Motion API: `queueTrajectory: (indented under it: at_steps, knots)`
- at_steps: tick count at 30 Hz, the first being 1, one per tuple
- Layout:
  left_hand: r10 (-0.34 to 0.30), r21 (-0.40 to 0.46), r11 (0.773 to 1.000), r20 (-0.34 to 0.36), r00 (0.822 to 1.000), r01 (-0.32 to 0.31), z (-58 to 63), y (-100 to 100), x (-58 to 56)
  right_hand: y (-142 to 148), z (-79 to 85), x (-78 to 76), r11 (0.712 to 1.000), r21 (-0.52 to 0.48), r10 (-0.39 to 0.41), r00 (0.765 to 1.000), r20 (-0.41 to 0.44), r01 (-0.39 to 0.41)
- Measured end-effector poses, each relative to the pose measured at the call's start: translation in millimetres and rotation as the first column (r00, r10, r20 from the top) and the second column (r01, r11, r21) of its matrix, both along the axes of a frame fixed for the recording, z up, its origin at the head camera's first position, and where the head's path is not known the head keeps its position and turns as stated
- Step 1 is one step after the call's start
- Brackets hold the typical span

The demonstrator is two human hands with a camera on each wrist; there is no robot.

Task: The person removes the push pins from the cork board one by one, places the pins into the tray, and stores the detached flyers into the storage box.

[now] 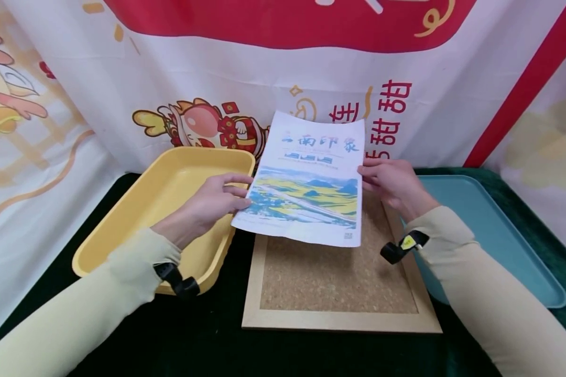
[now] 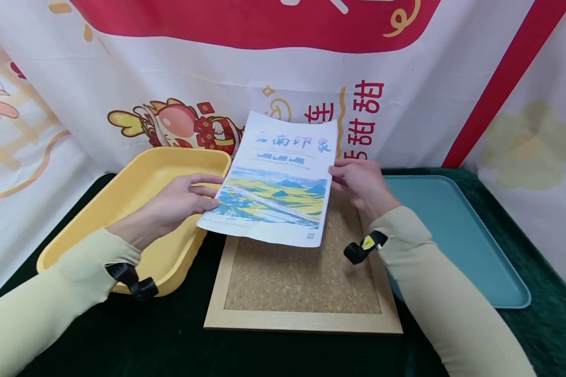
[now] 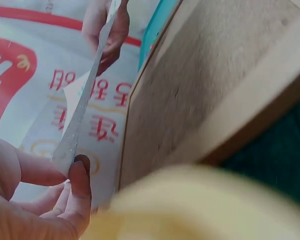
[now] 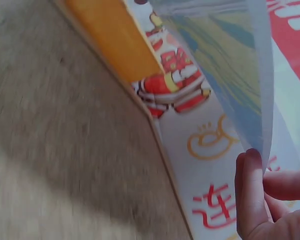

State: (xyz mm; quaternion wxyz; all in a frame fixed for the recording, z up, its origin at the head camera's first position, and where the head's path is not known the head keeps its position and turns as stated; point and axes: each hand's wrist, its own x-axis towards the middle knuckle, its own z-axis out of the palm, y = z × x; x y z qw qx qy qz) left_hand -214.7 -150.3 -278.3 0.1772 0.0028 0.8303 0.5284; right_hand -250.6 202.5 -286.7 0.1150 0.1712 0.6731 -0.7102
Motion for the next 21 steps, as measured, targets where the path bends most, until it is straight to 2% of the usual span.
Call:
queueTrajectory:
  at_steps: [7, 14, 21]
  knots:
    - [0.025, -0.024, 0.999, -0.003, 1.0, -0.025, 2.3, -46, 6.8, -45, 4.5, -5.5, 0.996, -0.087, 0.009, 1.0, -0.012, -0.01]
    - [0.017, -0.026, 0.999, -0.036, 0.999, -0.018, -5.3, -94, 11.2, -90, 4.7, -7.7, 0.992, -0.108, 0.054, 0.996, -0.072, -0.062]
    - [0.07, -0.092, 0.993, -0.06, 0.996, -0.076, -8.0, -142, 17.8, -135, 4.5, -12.1, 0.985, -0.152, 0.071, 0.994, -0.081, -0.083]
